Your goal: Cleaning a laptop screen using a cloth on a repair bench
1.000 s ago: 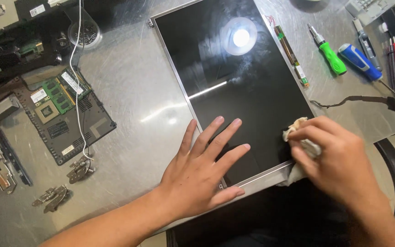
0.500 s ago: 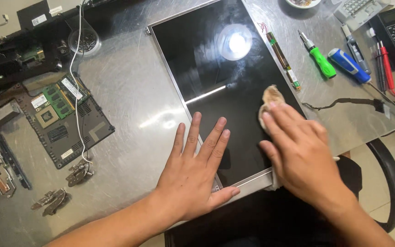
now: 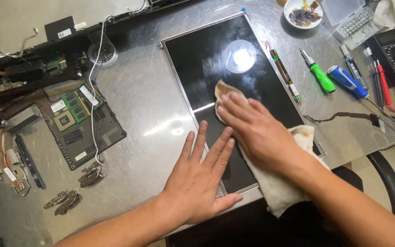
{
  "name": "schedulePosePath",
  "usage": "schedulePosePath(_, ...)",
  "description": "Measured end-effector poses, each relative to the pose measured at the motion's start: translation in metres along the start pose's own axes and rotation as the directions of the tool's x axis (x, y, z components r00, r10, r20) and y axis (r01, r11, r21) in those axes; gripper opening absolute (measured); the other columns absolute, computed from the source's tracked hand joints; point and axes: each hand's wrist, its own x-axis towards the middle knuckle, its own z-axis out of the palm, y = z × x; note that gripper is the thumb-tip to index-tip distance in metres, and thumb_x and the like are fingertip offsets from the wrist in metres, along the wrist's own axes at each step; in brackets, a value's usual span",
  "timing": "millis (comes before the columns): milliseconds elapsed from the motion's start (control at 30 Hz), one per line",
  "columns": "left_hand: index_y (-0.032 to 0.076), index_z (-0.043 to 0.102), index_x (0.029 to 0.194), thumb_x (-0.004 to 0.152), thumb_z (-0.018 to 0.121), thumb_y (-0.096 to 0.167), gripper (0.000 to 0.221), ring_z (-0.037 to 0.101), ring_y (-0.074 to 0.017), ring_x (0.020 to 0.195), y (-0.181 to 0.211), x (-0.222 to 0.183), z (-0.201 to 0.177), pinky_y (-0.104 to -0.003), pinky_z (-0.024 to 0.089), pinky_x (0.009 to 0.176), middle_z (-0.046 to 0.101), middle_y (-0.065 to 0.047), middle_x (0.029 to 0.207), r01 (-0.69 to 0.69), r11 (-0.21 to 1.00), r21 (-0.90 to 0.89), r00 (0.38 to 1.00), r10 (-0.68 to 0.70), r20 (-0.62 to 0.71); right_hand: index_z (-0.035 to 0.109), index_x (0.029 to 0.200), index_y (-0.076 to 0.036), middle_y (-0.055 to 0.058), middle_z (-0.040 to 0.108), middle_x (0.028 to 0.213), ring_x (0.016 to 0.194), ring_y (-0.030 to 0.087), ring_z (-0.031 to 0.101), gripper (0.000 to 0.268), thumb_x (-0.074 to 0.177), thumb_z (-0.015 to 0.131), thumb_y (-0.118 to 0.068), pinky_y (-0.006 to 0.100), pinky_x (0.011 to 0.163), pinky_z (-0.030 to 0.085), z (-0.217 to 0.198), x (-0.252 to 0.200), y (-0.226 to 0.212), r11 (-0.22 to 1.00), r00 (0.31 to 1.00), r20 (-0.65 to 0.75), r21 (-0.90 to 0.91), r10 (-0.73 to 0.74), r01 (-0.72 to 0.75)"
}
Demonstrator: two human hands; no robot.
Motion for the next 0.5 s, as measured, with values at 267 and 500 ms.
schedulePosePath(267,0.007,0.030,0.160,0.083,0.043,0.086,0.111,0.011,-0.0546,0.155,0.001,-0.001,0.000,-0.060,0.013,0.125,0.013,-0.014,0.173,-0.004,1.000,0.005,1.000,0.004,-0.011,0.046,0.152,-0.003,0.026,0.041,0.161,0.150,0.045,0.032,0.048,0.109,0.040,-0.024,0.059,0.114,0.028,0.003,0.037,0.050,0.983,0.982,-0.099,-0.075,0.160,-0.168)
schedulePosePath(500,0.010,0.021,0.162,0.083,0.038,0.088,0.112,0.005,-0.0541,0.156,0.000,-0.002,0.007,-0.059,0.009,0.126,0.006,-0.012,0.174,-0.002,0.999,0.050,1.000,0.004,-0.031,0.045,0.148,-0.002,0.028,0.036,0.160,0.149,0.047,0.027,0.051,0.110,0.040,-0.035,0.061,0.115,0.021,0.016,0.130,0.092,0.964,0.963,-0.098,-0.068,0.251,-0.258)
